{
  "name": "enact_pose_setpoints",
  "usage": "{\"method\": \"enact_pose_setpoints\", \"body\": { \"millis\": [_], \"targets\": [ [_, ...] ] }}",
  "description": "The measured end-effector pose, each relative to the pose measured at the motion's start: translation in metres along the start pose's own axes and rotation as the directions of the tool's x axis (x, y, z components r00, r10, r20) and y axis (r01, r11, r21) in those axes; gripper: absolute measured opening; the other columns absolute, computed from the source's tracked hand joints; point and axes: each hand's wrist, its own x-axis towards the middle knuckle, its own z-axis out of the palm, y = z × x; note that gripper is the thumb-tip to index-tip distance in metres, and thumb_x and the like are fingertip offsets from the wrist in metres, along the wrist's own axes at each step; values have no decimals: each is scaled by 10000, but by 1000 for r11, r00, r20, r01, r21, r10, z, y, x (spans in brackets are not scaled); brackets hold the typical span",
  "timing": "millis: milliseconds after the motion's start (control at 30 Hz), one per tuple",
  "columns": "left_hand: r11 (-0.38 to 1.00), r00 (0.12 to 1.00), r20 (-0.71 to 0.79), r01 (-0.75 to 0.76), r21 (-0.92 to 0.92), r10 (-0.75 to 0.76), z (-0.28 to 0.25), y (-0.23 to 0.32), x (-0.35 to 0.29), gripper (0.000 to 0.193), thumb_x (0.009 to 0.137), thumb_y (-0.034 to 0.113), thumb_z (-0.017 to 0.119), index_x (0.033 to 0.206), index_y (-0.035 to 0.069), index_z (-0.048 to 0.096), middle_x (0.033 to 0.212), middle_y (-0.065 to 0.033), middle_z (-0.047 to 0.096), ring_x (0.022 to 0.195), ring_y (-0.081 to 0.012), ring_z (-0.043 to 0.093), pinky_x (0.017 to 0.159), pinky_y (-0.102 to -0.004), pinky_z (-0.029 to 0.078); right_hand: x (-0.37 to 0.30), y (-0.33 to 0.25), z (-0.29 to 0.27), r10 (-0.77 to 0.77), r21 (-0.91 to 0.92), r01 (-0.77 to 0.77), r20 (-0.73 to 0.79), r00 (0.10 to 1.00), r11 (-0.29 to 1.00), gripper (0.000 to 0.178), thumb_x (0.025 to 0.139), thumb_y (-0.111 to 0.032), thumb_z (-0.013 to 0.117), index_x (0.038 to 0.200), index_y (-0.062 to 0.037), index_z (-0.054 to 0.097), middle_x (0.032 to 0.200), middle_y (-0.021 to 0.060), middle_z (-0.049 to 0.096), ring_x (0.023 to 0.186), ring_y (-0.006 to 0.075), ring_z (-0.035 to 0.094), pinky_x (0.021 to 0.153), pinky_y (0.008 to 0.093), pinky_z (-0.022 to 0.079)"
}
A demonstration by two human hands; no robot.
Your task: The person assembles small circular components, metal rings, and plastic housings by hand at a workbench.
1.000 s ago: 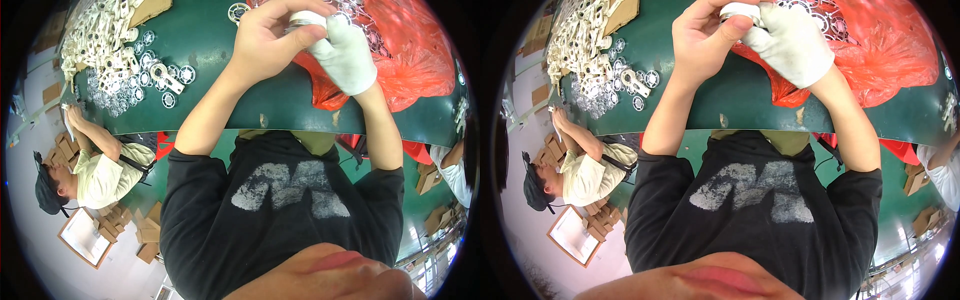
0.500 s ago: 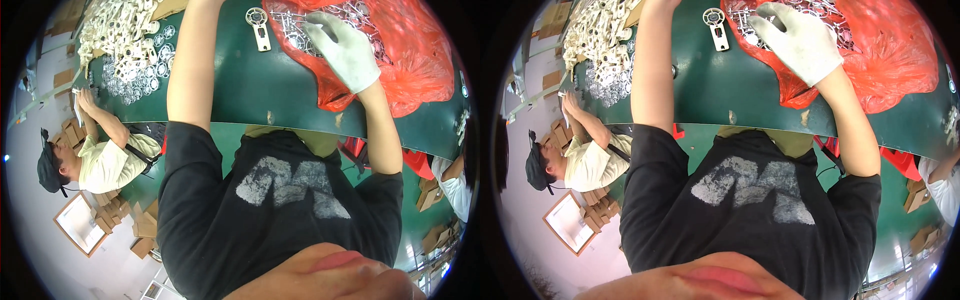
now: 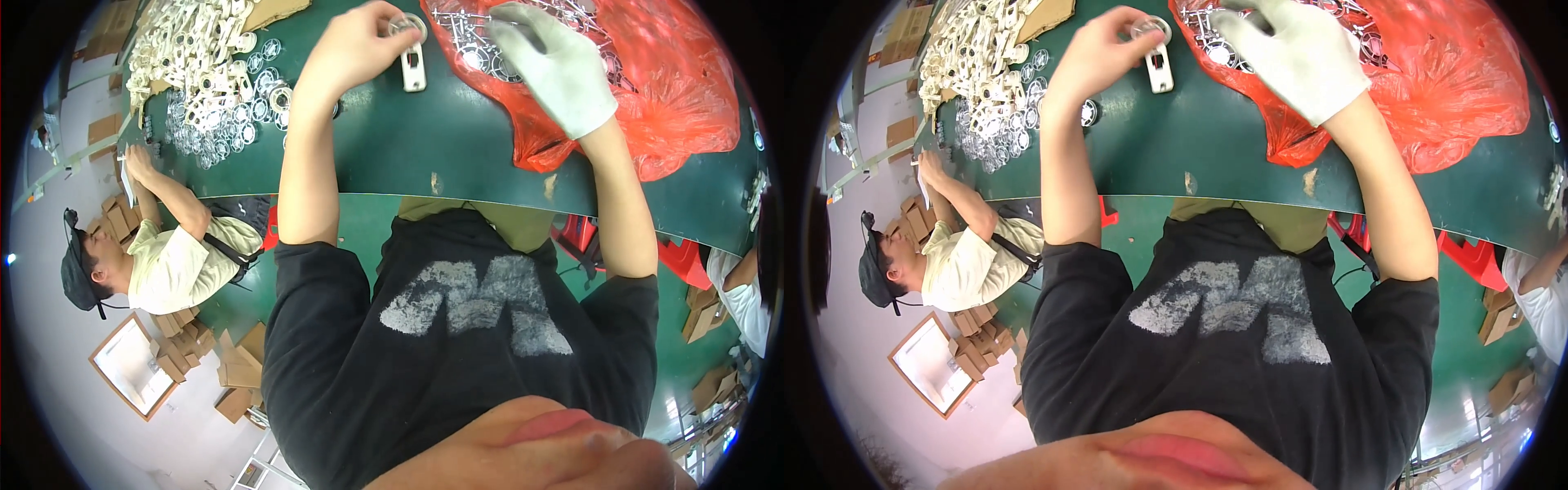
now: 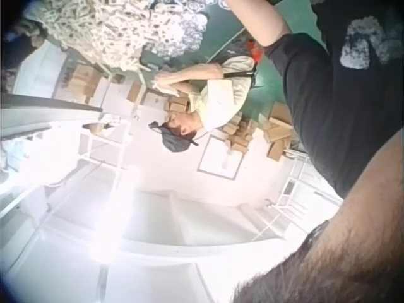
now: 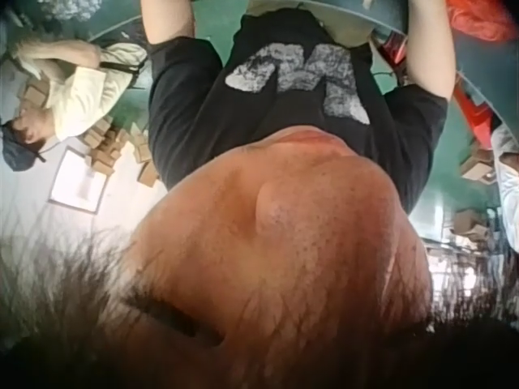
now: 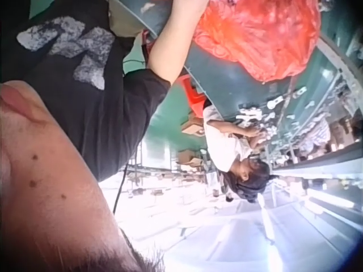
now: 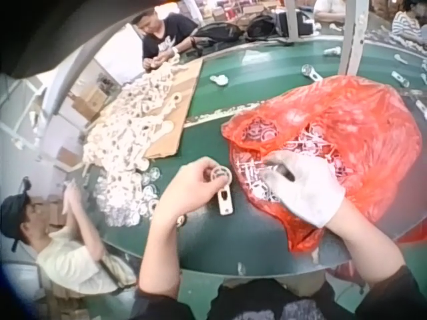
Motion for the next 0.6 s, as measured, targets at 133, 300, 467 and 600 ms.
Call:
{"method": "enact_pose_setpoints", "body": {
  "millis": [133, 300, 467, 600],
  "targets": [
    [594, 878, -400, -474, -650, 262, 2, 41, -12, 220, 942, 152, 739, 1022, -28, 643, 838, -80, 722, 735, -75, 654, 622, -234, 514, -4, -16, 4, -128, -39, 132, 101, 987, 990, 567, 777, -350, 824, 1219, -31, 670, 1017, 183, 719, 926, 356, 712, 826, 409, 564],
    [749, 738, -384, -644, -153, 555, 23, 91, -28, 398, 904, 144, 755, 1226, -12, 580, 960, -120, 713, 795, -191, 697, 722, -313, 550, -3, 25, 26, 27, 140, -1, -185, 982, 990, 233, 953, -68, 645, 1182, -27, 635, 984, 144, 721, 894, 265, 709, 779, 333, 547],
    [833, 835, -168, -460, 309, 523, 50, 60, -36, 280, 906, 217, 738, 1171, 129, 732, 1187, -57, 676, 1069, -225, 695, 849, -396, 601, 9, 30, 0, 211, 489, -53, -273, 939, 870, 140, 977, -93, 636, 1097, -21, 635, 854, -27, 583, 752, 52, 524, 681, 231, 453],
    [813, 814, -131, -525, 252, 566, 55, 36, -32, 398, 812, 340, 791, 1171, 181, 728, 1098, -38, 668, 991, -256, 697, 787, -440, 594, 5, 27, 2, 167, 321, -80, -253, 953, 944, 146, 965, -119, 645, 1080, -28, 656, 845, -16, 586, 755, 64, 537, 689, 254, 471]
  ]
}}
